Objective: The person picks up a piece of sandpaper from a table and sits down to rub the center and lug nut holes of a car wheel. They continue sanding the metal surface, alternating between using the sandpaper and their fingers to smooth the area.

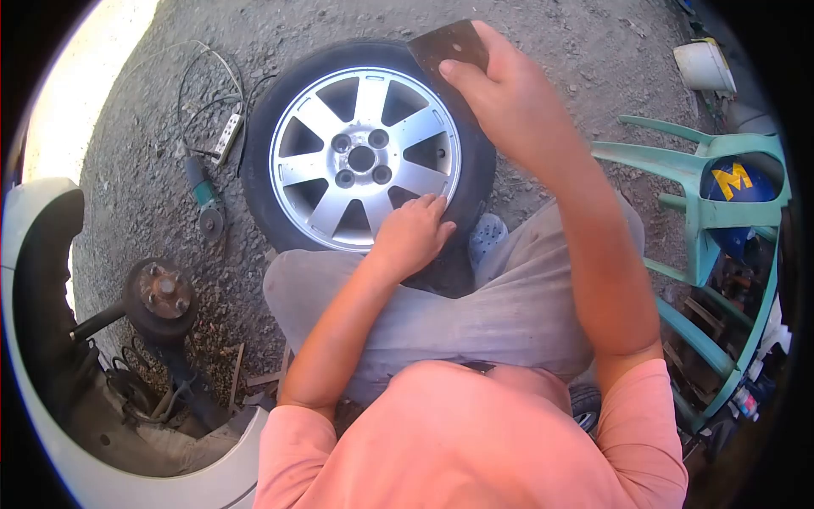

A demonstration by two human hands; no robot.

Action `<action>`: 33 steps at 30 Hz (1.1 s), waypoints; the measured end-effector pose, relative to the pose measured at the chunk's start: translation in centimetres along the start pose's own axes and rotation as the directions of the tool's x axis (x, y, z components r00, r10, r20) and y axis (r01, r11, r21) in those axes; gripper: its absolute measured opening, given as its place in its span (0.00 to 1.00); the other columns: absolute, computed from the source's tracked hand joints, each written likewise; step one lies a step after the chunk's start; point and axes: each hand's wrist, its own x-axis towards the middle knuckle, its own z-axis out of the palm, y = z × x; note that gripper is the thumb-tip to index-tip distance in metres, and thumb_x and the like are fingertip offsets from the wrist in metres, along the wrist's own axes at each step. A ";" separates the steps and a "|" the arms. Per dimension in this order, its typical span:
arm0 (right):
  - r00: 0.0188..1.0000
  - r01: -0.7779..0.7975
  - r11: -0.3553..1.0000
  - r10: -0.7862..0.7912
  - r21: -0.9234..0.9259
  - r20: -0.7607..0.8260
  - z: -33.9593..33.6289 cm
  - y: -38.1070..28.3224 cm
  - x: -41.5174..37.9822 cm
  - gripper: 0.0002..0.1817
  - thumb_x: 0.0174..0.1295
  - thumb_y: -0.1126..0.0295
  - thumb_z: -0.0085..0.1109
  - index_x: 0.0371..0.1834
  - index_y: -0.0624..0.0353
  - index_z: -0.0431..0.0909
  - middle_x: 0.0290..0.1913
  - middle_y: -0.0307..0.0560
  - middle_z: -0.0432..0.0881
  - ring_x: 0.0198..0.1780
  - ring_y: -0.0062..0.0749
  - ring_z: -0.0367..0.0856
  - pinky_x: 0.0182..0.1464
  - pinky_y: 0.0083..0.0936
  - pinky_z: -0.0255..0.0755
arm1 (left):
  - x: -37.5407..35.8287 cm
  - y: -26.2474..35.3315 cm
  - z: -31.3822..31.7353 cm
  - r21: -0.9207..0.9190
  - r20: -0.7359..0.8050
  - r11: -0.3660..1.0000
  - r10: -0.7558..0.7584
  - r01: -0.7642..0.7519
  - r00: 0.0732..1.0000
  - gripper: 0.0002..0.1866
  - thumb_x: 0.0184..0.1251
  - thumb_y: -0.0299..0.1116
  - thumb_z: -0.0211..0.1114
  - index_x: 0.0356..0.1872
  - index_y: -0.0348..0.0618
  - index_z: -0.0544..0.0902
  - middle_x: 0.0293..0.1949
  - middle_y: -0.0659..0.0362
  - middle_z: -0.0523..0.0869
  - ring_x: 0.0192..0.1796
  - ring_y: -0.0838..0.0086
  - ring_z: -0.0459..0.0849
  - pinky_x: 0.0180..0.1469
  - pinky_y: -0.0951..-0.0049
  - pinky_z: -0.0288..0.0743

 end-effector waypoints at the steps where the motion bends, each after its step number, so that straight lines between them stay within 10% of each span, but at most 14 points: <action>1: 1.000 0.010 0.999 -0.009 -0.039 0.006 0.5 0.8 0.9 0.20 0.74 0.63 0.61 0.64 0.60 0.79 0.50 0.55 0.90 0.51 0.41 0.88 0.56 0.35 0.78 | -0.7 0.8 -0.1 -0.023 -0.005 1.000 -0.008 0.008 1.000 0.26 0.78 0.43 0.64 0.67 0.34 0.80 0.67 0.44 0.83 0.67 0.48 0.82 0.68 0.54 0.77; 5: 0.979 0.084 0.994 -0.068 -0.076 0.190 2.1 2.7 3.9 0.21 0.73 0.62 0.60 0.63 0.63 0.79 0.50 0.56 0.90 0.50 0.44 0.88 0.54 0.38 0.79 | -1.3 2.2 -1.6 -0.055 0.126 0.952 -0.292 0.300 0.948 0.17 0.76 0.40 0.66 0.56 0.38 0.82 0.54 0.45 0.86 0.58 0.48 0.85 0.59 0.52 0.80; 8: 0.960 0.069 0.984 -0.020 -0.166 0.279 3.6 3.0 5.5 0.20 0.72 0.64 0.60 0.60 0.64 0.79 0.49 0.57 0.89 0.47 0.45 0.88 0.51 0.39 0.79 | -1.2 -1.5 0.5 -0.078 -0.131 0.926 -0.377 0.370 0.917 0.15 0.74 0.39 0.67 0.52 0.38 0.81 0.50 0.45 0.86 0.54 0.47 0.86 0.57 0.51 0.80; 14: 0.954 0.078 0.994 -0.051 -0.078 0.295 7.1 3.8 10.5 0.23 0.69 0.59 0.56 0.62 0.60 0.77 0.55 0.72 0.86 0.60 0.66 0.85 0.63 0.54 0.77 | 2.7 -5.6 0.4 -0.099 -0.410 0.847 -0.513 0.522 0.754 0.28 0.73 0.40 0.66 0.70 0.40 0.74 0.55 0.40 0.86 0.55 0.43 0.87 0.57 0.48 0.80; 19: 0.973 0.083 0.996 -0.079 -0.009 0.219 8.9 5.4 13.0 0.20 0.68 0.62 0.52 0.56 0.64 0.80 0.52 0.72 0.87 0.58 0.67 0.85 0.59 0.55 0.77 | 5.7 -6.2 -1.9 -0.078 -0.278 0.689 -0.709 0.721 0.648 0.37 0.72 0.37 0.58 0.82 0.43 0.63 0.53 0.37 0.89 0.55 0.40 0.88 0.58 0.46 0.80; 25: 0.796 -0.009 0.963 -0.157 0.271 0.584 9.2 9.3 18.5 0.17 0.60 0.69 0.58 0.50 0.67 0.84 0.41 0.61 0.91 0.45 0.51 0.90 0.51 0.44 0.81 | 7.3 -3.7 -1.3 0.127 -0.146 0.691 -0.696 0.711 0.703 0.38 0.70 0.37 0.56 0.83 0.46 0.64 0.53 0.35 0.89 0.55 0.40 0.88 0.59 0.47 0.80; 28: 0.897 -0.041 0.805 -0.231 0.592 0.377 11.1 11.7 19.1 0.18 0.57 0.71 0.65 0.50 0.68 0.84 0.39 0.53 0.91 0.40 0.39 0.88 0.46 0.35 0.81 | 7.2 -2.2 0.3 0.126 -0.139 0.724 -0.665 0.679 0.734 0.35 0.72 0.39 0.55 0.81 0.46 0.67 0.55 0.38 0.89 0.56 0.41 0.88 0.60 0.47 0.79; 31: 0.987 -0.123 0.871 0.058 0.477 0.148 10.9 12.4 18.6 0.16 0.60 0.70 0.67 0.49 0.67 0.85 0.39 0.50 0.91 0.41 0.38 0.88 0.45 0.33 0.80 | 6.3 -1.3 1.1 -0.012 -0.288 0.756 -0.629 0.654 0.722 0.30 0.75 0.41 0.58 0.76 0.43 0.74 0.54 0.42 0.88 0.57 0.46 0.87 0.60 0.50 0.79; 33: 0.924 -0.289 0.828 0.110 0.481 0.367 11.0 13.6 18.3 0.16 0.62 0.70 0.64 0.52 0.65 0.82 0.45 0.54 0.89 0.45 0.41 0.88 0.48 0.37 0.79 | 4.9 -1.7 0.2 -0.111 -0.335 0.727 -0.669 0.677 0.663 0.27 0.76 0.41 0.59 0.72 0.43 0.77 0.53 0.46 0.87 0.57 0.50 0.86 0.60 0.51 0.79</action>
